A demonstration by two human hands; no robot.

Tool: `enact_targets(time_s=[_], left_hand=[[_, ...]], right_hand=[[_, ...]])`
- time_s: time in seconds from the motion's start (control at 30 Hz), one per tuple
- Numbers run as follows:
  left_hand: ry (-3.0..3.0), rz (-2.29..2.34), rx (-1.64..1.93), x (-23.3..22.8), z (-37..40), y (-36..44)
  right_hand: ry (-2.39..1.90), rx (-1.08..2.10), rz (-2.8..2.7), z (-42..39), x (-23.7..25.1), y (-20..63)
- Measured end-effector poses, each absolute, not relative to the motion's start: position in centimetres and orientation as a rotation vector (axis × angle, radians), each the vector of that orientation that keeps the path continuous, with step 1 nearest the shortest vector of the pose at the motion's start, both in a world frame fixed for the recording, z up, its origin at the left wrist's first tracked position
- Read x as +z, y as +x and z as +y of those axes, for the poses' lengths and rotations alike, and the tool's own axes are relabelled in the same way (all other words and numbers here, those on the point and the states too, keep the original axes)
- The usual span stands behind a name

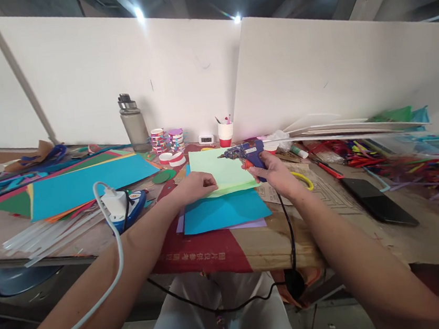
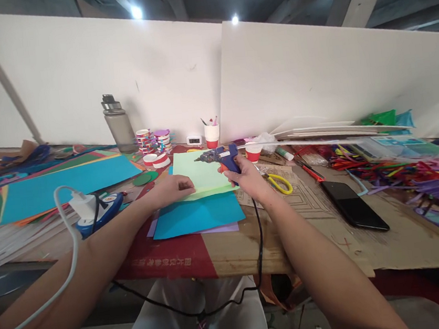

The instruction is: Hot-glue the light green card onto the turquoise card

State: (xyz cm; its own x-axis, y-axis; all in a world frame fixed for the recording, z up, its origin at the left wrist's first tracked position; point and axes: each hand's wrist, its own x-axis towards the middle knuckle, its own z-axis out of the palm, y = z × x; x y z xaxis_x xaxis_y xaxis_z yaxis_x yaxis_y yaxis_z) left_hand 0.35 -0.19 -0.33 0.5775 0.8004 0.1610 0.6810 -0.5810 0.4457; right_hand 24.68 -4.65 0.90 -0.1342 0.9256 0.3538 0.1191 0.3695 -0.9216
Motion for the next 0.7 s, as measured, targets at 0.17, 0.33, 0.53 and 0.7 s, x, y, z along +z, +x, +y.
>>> enact_targets(time_s=[0.17, 0.33, 0.53, 0.7], left_hand=[[2.489, 1.167, 0.414, -0.7, 0.2, 0.3], [2.395, 1.190, 0.461, -0.9, 0.3, 0.5], [2.341, 1.223, 0.468, -0.7, 0.8, 0.2], [2.341, 1.247, 0.461, -0.9, 0.7, 0.5]], right_hand=[[-1.015, 1.008, -1.549, -4.9, 1.1, 24.5], [-1.031, 0.984, -1.664, -5.2, 1.1, 25.3], [-1.226, 0.843, -1.936, -6.1, 2.5, 26.8], [-1.373, 0.501, -2.218, -6.8, 3.6, 27.0]])
